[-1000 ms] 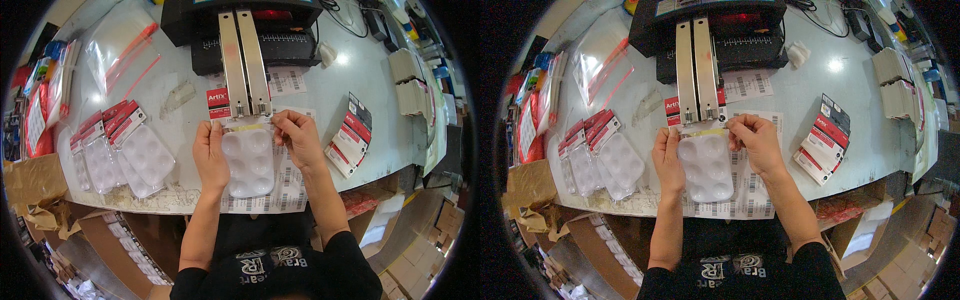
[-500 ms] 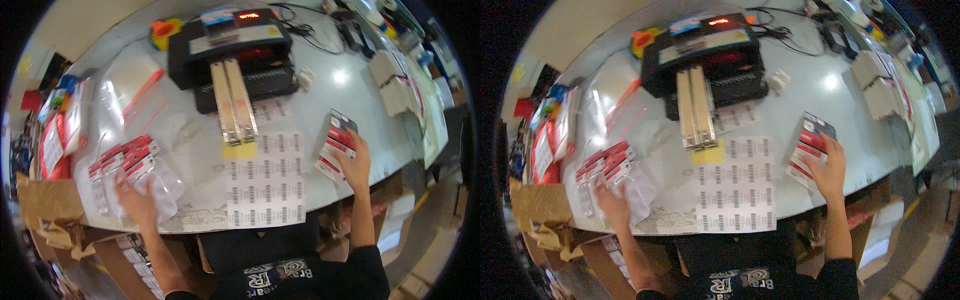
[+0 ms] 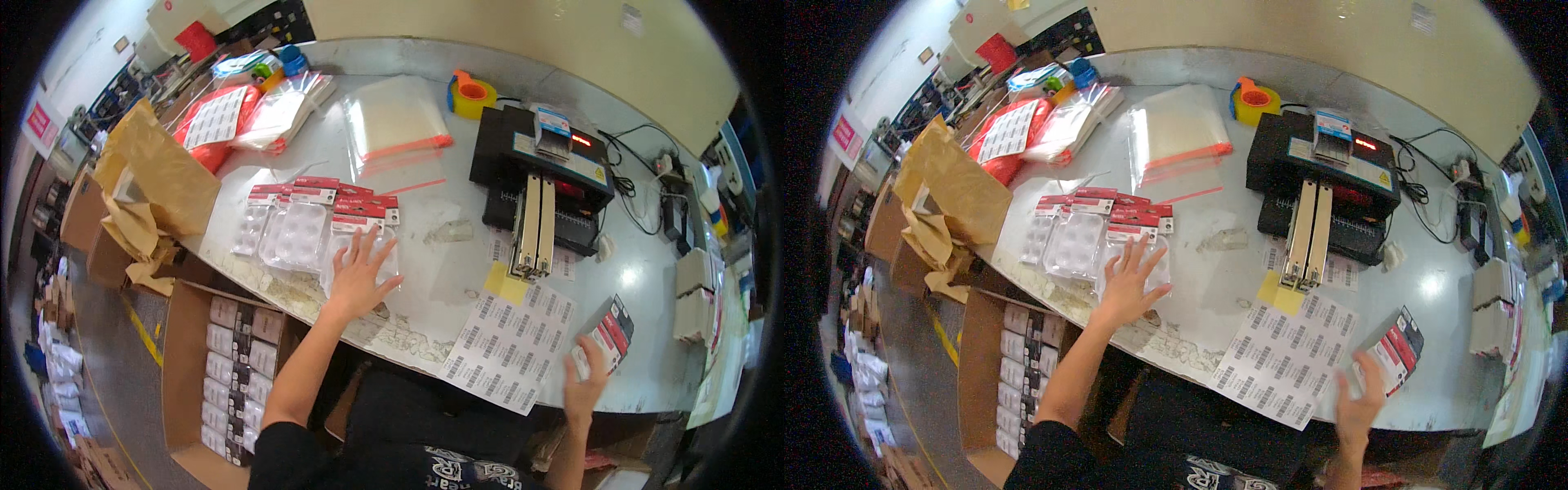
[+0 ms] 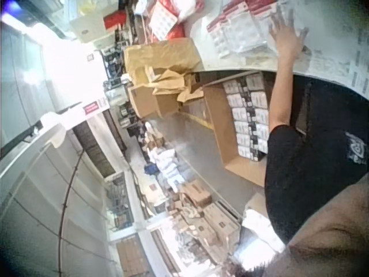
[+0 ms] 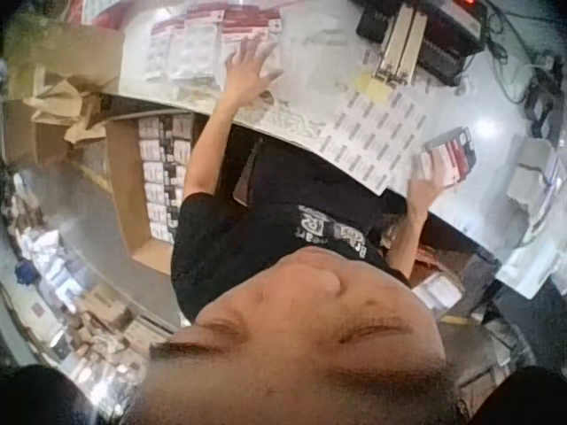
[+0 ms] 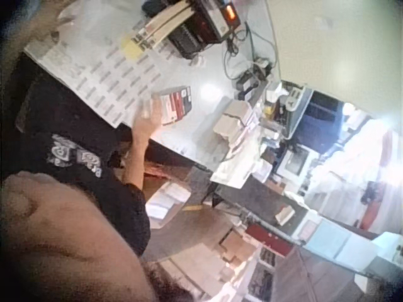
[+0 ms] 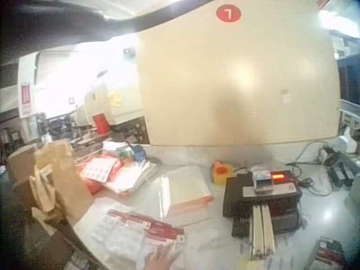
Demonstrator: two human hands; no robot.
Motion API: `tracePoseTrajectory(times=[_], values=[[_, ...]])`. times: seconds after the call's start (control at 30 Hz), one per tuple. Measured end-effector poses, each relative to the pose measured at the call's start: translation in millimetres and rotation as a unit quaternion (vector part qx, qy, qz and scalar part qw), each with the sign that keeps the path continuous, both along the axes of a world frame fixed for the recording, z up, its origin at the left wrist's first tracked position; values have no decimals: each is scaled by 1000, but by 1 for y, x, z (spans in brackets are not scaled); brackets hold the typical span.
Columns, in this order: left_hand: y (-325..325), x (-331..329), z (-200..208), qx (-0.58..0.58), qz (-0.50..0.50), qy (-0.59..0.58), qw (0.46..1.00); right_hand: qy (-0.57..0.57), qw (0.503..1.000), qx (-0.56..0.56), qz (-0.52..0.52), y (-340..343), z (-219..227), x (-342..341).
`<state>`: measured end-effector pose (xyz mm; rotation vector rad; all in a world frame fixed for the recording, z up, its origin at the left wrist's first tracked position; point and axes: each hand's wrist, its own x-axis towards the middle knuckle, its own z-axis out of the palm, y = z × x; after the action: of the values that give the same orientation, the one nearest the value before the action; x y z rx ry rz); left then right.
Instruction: The person packs plastic mixing palettes into clear plastic bags, seals them, and places them into a cardboard box. They also handle printed labels and a label printer on the table.
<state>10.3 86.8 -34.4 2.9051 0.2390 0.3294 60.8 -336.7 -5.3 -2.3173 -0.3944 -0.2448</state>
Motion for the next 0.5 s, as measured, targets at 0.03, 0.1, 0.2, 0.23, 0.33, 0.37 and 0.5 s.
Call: tracePoseTrajectory(times=[0.03,0.1,0.2,0.23,0.33,0.37,0.5], values=[[0,-4,0,-6,36,15,999,-19,998,-34,52,16,0,-5],[0,-16,0,-6,34,-29,999,1,994,-41,104,42,8,-16],[-11,-40,-5,-55,29,-30,998,21,988,-61,141,60,18,-27],[-18,-46,-6,-62,4,-52,997,22,988,-62,137,61,19,-31],[-58,-47,-14,-82,-115,-80,987,69,983,-156,69,35,15,-51],[-73,-43,-16,-95,-180,-102,974,66,983,-167,42,15,14,-65],[-120,-27,-17,-196,-223,-151,943,51,941,-254,-216,-100,29,-176]])
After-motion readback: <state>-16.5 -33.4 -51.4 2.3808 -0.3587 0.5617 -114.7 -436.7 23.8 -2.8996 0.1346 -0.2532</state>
